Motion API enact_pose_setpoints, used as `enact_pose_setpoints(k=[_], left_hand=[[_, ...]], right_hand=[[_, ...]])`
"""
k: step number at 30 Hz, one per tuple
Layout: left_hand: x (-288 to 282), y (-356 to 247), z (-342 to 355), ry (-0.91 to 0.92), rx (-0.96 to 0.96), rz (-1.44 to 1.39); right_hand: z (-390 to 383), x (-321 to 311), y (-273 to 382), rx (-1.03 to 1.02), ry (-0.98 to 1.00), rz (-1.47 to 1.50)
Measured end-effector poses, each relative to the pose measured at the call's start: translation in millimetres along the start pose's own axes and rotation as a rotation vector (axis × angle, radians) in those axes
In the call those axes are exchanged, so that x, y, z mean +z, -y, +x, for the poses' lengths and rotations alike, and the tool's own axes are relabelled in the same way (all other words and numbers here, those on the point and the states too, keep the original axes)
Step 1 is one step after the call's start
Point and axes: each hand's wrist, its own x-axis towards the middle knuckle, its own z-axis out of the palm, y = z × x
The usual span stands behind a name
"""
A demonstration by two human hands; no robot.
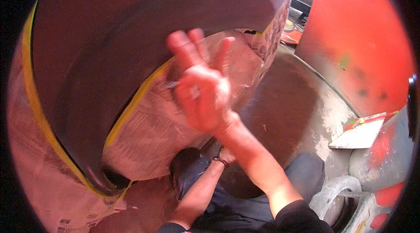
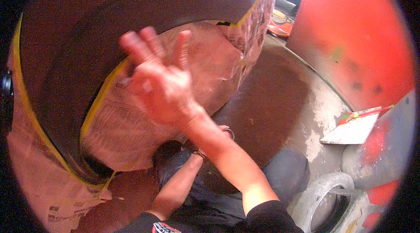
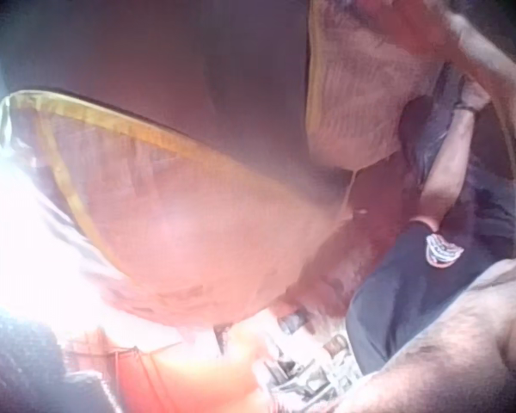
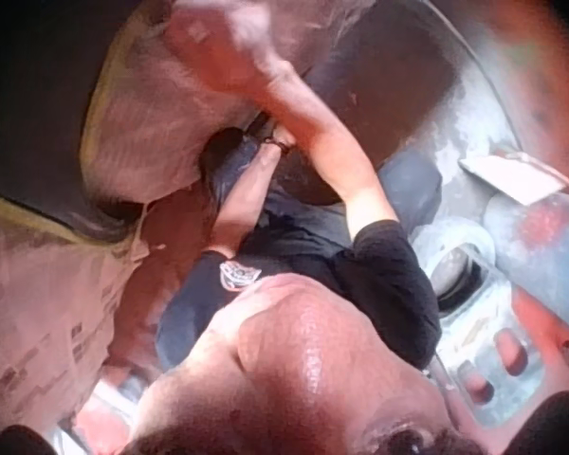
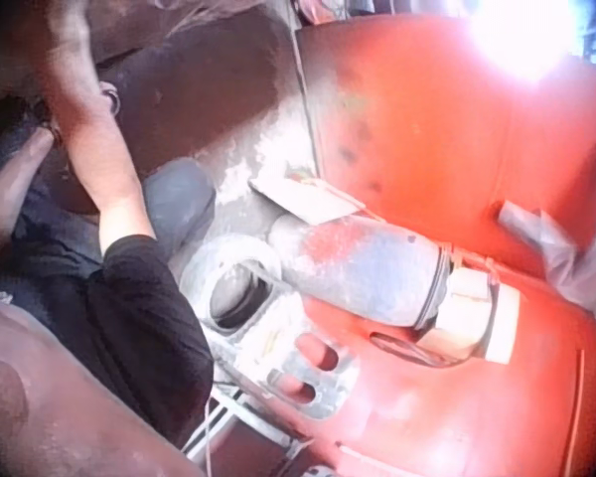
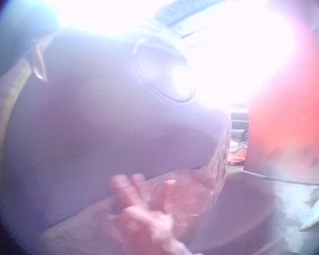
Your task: The person uses a thin applicator to apply paint to a small scratch on a vehicle panel, frequently dipping the tool into a small can of paint. The person then moves to a different part of the vehicle to inspect and point at other areas being worked on by colleagues.
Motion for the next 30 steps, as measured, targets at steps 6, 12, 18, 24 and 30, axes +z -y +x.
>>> enact_pose_setpoints(k=[6, 12, 18, 24, 30], left_hand=[[-3.2, -69.1, 21.1, 0.037, -0.079, 0.067], [3.2, -40.0, 14.3, -0.061, 0.027, 0.071], [-0.8, -60.0, 14.9, -0.085, -0.004, -0.029], [-3.2, -96.2, 23.7, -0.092, -0.108, -0.229], [11.9, -18.1, 19.6, -0.221, 0.118, -0.15]], right_hand=[[-14.7, -34.3, -41.7, 0.124, -0.149, -0.188], [-14.2, 15.0, -9.5, -0.079, -0.043, -0.15], [-19.6, 39.1, 55.0, -0.189, 0.15, -0.094], [-25.7, 27.9, 83.0, -0.179, 0.305, -0.066], [-11.8, 31.4, 52.4, -0.124, 0.165, -0.108]])
